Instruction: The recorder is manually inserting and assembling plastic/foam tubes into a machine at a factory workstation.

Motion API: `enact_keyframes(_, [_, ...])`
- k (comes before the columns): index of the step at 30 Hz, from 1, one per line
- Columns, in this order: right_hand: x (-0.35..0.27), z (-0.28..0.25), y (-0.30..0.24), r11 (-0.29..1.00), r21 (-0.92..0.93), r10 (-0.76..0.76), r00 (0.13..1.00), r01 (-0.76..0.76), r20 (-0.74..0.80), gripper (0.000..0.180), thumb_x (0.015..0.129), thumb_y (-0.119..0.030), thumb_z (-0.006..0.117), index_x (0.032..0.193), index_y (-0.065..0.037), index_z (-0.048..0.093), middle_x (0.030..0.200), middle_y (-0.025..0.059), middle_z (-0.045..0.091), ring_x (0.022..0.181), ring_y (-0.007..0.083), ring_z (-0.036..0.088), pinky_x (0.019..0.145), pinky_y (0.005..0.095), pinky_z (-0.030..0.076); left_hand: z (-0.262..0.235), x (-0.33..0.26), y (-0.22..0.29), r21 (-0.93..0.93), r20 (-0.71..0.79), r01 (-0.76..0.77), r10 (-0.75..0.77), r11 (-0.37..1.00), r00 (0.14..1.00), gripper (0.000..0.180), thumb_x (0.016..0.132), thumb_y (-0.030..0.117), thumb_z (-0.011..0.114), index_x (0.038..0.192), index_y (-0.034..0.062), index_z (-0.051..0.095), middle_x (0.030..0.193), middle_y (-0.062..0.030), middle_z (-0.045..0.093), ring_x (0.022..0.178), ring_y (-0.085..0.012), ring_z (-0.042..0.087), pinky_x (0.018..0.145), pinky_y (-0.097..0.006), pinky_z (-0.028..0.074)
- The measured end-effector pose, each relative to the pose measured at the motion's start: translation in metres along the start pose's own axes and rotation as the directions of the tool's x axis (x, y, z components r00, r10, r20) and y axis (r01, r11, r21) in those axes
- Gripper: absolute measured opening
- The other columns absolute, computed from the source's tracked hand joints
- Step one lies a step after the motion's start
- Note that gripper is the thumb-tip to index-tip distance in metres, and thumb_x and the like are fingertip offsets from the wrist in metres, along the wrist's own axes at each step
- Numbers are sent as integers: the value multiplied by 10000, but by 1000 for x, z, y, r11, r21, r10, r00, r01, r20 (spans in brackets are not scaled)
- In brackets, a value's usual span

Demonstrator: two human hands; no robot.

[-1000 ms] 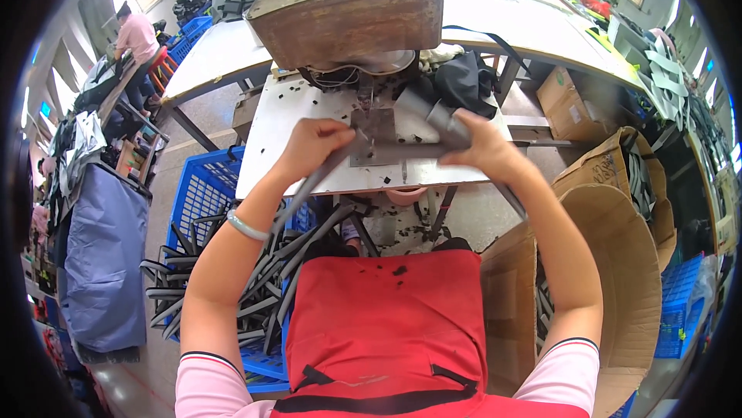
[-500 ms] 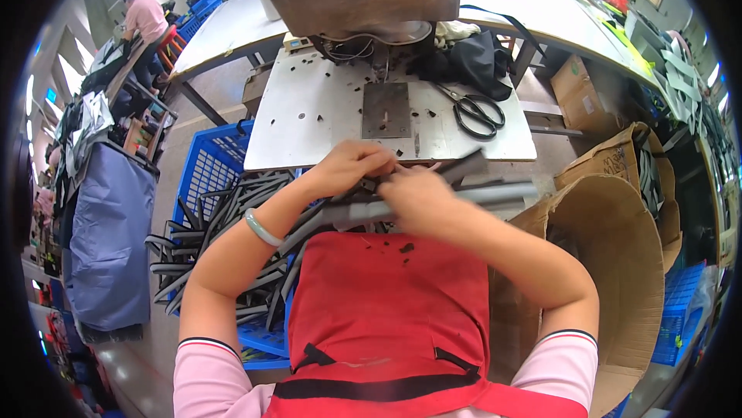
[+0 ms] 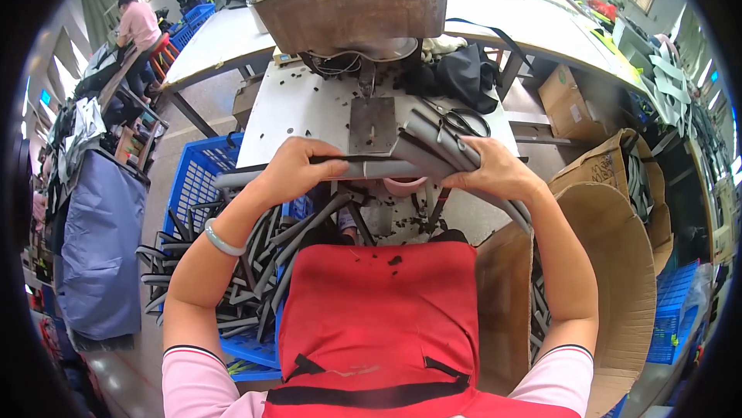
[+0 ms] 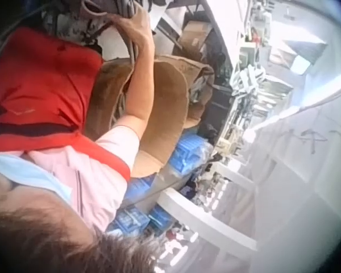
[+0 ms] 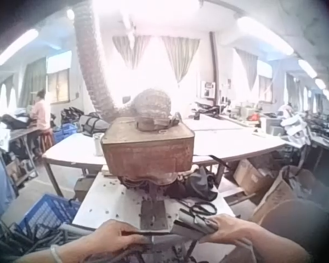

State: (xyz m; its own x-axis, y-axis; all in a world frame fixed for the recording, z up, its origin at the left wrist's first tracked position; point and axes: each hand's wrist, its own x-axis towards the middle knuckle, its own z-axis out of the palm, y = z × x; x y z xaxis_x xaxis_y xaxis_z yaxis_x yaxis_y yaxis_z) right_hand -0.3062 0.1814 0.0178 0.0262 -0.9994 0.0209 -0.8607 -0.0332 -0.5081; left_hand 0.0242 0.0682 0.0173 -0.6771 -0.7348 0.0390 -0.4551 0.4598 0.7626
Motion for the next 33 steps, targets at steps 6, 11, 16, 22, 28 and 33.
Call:
enact_keyframes(6, [24, -20, -23, 973, 229, 28, 999, -34, 30, 614, 664, -352, 851, 1101, 26, 644, 945, 141, 682, 866, 201, 619, 846, 339, 480, -6, 30, -11, -172, -54, 56, -66, 984, 996, 336, 838, 248, 723, 968, -61, 711, 848, -127, 718, 764, -169, 638, 734, -302, 502])
enact_keyframes(11, [36, -23, -20, 986, 159, 57, 998, -54, -13, 690, 665, -412, 851, 1144, 31, 629, 996, 166, 682, 912, 212, 629, 874, 344, 477, -11, 52, -13, -210, -45, 99, -111, 973, 993, 287, 869, 215, 707, 974, -52, 722, 788, -69, 695, 724, -113, 592, 678, -271, 488])
enact_keyframes(16, [47, -27, -17, 979, 183, 80, 996, -87, 46, 651, 700, -370, 827, 1169, 33, 624, 1027, 170, 677, 939, 217, 624, 890, 343, 473, -13, 61, -11, -218, -53, 128, -143, 967, 988, 279, 878, 215, 697, 974, -46, 726, 773, -55, 682, 709, -98, 575, 657, -260, 478])
enact_keyframes(22, [53, -29, -11, 991, 123, 62, 998, -58, -27, 600, 713, -364, 820, 1138, 17, 636, 966, 153, 684, 866, 213, 624, 844, 348, 482, -15, 71, -12, -254, -74, 95, -117, 962, 990, 276, 884, 222, 695, 968, -38, 731, 743, -42, 661, 680, -90, 548, 621, -257, 458])
enact_keyframes(28, [57, -22, -12, 989, 139, 53, 996, -43, -69, 534, 719, -358, 818, 1071, 7, 648, 918, 134, 677, 838, 201, 614, 819, 353, 480, -17, 79, -22, -288, -92, 150, -183, 946, 979, 265, 887, 239, 700, 955, -12, 748, 655, -3, 592, 544, -71, 464, 493, -247, 386])
enact_keyframes(33, [34, -33, -15, 973, 165, 178, 981, -163, -79, 614, 681, -356, 846, 1140, -8, 633, 971, 148, 680, 888, 214, 629, 858, 333, 480, -37, 61, -35, -399, -207, 47, -140, 916, 968, 282, 909, 251, 674, 987, -11, 741, 667, -1, 601, 558, -67, 484, 501, -231, 395])
